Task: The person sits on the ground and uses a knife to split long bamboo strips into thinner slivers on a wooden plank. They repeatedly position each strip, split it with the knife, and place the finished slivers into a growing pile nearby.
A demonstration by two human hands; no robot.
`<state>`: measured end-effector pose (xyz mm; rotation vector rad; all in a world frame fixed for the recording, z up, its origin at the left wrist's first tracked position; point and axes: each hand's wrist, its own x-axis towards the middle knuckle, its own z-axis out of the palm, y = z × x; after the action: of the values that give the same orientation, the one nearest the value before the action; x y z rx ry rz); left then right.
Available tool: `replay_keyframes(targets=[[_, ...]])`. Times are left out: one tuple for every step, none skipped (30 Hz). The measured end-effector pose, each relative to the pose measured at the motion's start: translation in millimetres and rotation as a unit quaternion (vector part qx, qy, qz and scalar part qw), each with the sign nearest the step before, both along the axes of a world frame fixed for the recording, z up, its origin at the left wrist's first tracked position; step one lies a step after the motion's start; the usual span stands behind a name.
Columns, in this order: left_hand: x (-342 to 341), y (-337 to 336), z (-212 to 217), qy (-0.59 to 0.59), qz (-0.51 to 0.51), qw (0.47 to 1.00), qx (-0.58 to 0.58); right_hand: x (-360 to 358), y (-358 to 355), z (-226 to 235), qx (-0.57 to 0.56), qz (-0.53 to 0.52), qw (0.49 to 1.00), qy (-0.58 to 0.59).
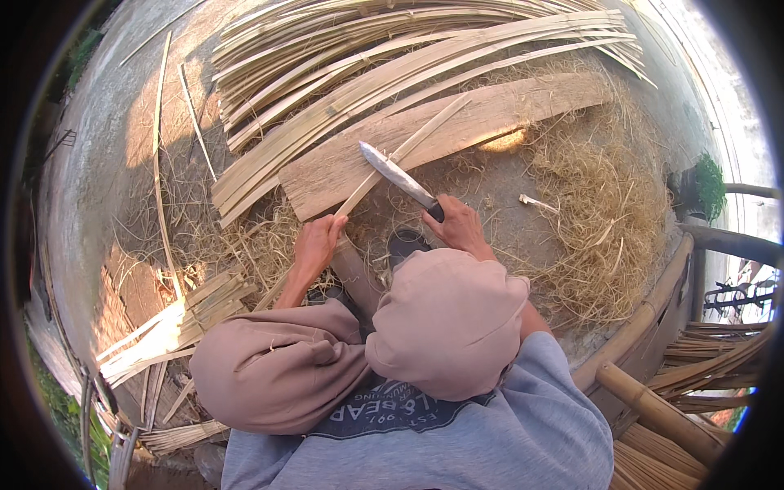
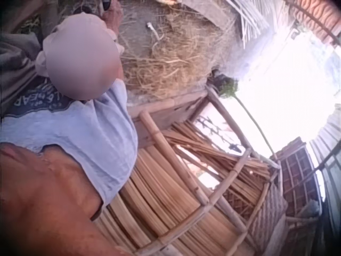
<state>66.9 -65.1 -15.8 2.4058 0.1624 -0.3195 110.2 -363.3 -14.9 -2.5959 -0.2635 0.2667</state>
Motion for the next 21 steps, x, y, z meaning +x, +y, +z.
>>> replay_keyframes(targets=[[-3.0, 2.1, 1.2, 0.002, 0.012, 1.0, 0.001, -3.9, 2.4, 2.1, 0.0, 0.01, 1.0, -0.004], [-3.5, 5.9, 2.4, 0.003, 0.022, 1.0, 0.004, -7.3, 6.1, 4.1, 0.003, 0.017, 1.0, -0.009], [-4.2, 8.6, 3.5, 0.003, 0.032, 0.999, 0.007, -21.7, 15.1, 6.5, 0.006, 0.038, 0.999, -0.019], [-6.7, 9.7, 1.9, -0.012, 0.036, 0.999, 0.008, -22.1, 16.8, 7.4, 0.007, 0.03, 0.999, -0.02], [-10.7, 11.5, -0.5, -0.027, 0.036, 0.999, 0.01, -23.5, 19.7, 8.2, 0.009, 0.023, 1.0, -0.019], [-15.4, 14.2, -2.4, -0.042, 0.038, 0.998, 0.012, -9.3, 14.6, 7.5, 0.008, -0.012, 1.0, -0.009], [-9.6, 5.6, -4.2, -0.031, 0.025, 0.999, 0.005, 1.4, 1.0, 3.5, 0.006, -0.04, 0.999, -0.017], [-4.1, -1.6, -5.5, -0.02, 0.012, 1.0, -0.001, 10.5, -13.7, 0.3, 0.004, -0.07, 0.997, -0.027], [-4.8, 2.9, -2.2, -0.004, 0.009, 1.0, 0.004, 22.5, -17.9, 0.7, 0.008, -0.086, 0.996, -0.032], [-5.1, 6.1, 0.5, 0.005, 0.014, 1.0, 0.007, 21.4, -17.1, -1.5, 0.011, -0.034, 0.998, -0.06], [-6.2, 7.8, 3.1, 0.011, 0.019, 1.0, 0.004, 18.7, -17.3, 0.4, 0.01, 0.018, 0.996, -0.092], [-6.7, 9.3, 3.7, 0.017, 0.022, 1.0, 0.002, 20.1, -22.2, -2.0, 0.003, 0.002, 0.997, -0.082], [-6.7, 11.9, 0.7, 0.009, 0.01, 1.0, -0.008, 25.1, -29.7, -3.1, -0.006, -0.014, 0.997, -0.075], [-17.3, 24.9, 2.6, 0.001, 0.015, 1.0, -0.008, 48.4, -34.1, -4.8, 0.005, -0.076, 0.997, -0.033], [-16.7, 27.2, 0.8, -0.01, 0.007, 1.0, -0.016, 54.9, -39.2, -3.4, 0.004, -0.085, 0.995, -0.042], [-16.8, 27.3, -1.0, -0.013, 0.012, 1.0, -0.02, 62.5, -45.6, -1.1, 0.0, -0.091, 0.995, -0.051], [-17.7, 26.8, -2.3, -0.012, 0.016, 1.0, -0.021, 68.9, -48.4, -2.3, 0.0, -0.095, 0.994, -0.056], [-18.8, 27.2, -3.1, -0.011, 0.021, 0.999, -0.023, 57.8, -38.6, -10.9, 0.01, -0.045, 0.995, -0.094], [-20.6, 30.2, -2.5, 0.015, 0.017, 0.999, -0.03, 56.4, -37.0, -14.4, 0.013, -0.033, 0.993, -0.111], [-23.0, 33.8, 5.3, 0.044, 0.011, 0.998, -0.038, 52.9, -38.4, -19.3, 0.013, -0.024, 0.991, -0.128], [-25.4, 37.4, 10.4, 0.073, 0.005, 0.996, -0.045, 56.5, -47.1, -20.3, 0.006, -0.052, 0.991, -0.125]])
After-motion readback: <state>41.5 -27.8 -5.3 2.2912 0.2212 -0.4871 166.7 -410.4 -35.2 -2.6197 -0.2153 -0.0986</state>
